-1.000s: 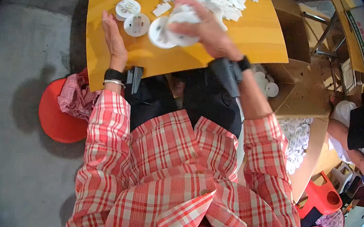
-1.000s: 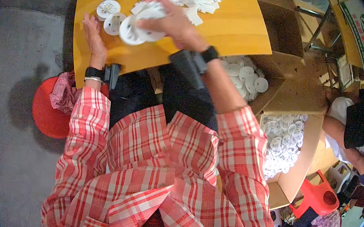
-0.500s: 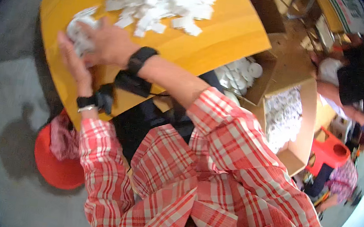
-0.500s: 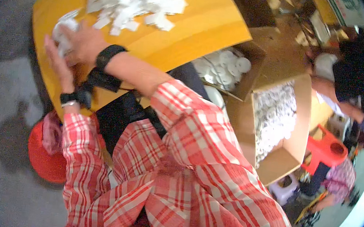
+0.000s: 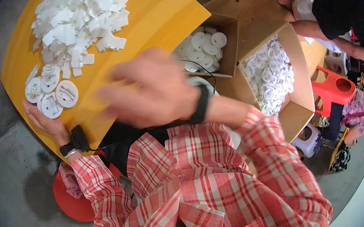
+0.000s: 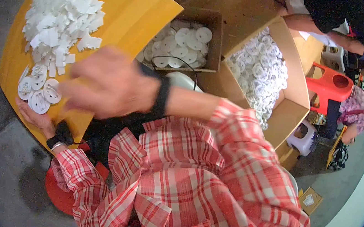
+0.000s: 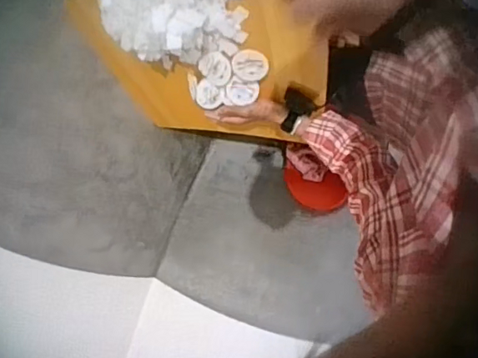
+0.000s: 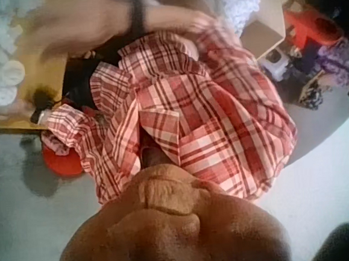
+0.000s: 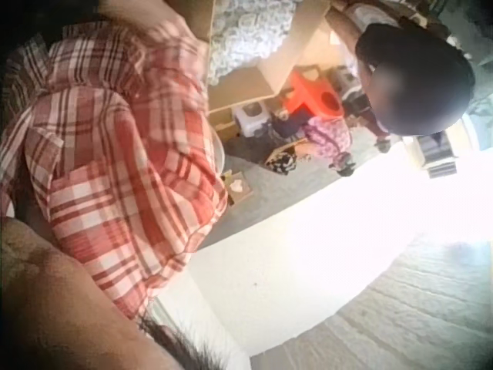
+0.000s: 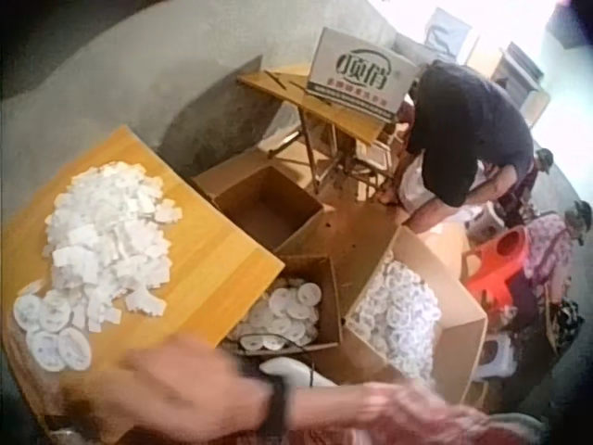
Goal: Assembling and sorting small white plastic circular components into boxes.
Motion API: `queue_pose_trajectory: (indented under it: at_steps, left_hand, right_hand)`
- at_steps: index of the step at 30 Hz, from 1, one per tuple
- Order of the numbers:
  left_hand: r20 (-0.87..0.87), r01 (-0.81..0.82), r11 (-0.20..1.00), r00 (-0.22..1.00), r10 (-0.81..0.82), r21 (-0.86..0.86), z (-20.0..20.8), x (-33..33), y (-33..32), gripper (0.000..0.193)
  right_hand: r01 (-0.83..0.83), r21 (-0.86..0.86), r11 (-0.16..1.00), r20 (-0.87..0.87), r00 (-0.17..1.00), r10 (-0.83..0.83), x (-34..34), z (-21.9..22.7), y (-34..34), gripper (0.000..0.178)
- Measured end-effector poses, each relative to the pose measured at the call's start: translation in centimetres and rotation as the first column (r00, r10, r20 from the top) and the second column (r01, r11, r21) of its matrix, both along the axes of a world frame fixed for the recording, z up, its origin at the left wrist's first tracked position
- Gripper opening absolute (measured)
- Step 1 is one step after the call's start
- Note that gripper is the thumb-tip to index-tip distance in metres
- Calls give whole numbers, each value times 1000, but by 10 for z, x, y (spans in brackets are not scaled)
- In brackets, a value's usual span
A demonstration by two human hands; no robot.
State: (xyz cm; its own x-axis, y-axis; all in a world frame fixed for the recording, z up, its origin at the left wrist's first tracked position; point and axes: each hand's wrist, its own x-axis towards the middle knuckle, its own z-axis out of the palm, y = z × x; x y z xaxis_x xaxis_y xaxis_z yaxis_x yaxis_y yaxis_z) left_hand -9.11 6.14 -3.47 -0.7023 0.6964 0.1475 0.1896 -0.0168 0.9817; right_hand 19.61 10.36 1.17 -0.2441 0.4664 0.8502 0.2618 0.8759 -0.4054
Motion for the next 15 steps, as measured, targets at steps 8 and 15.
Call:
queue_pose_trajectory:
  at_steps: [8,15]
  left_hand:
    - [-102,57,998,993,-55,15,1,2,7,62]
    - [-131,117,993,985,-111,34,-12,-8,7,63]
  right_hand:
    - [654,-571,496,474,756,-451,204,-93,5,37]
    - [638,-765,91,644,756,115,205,-268,9,106]
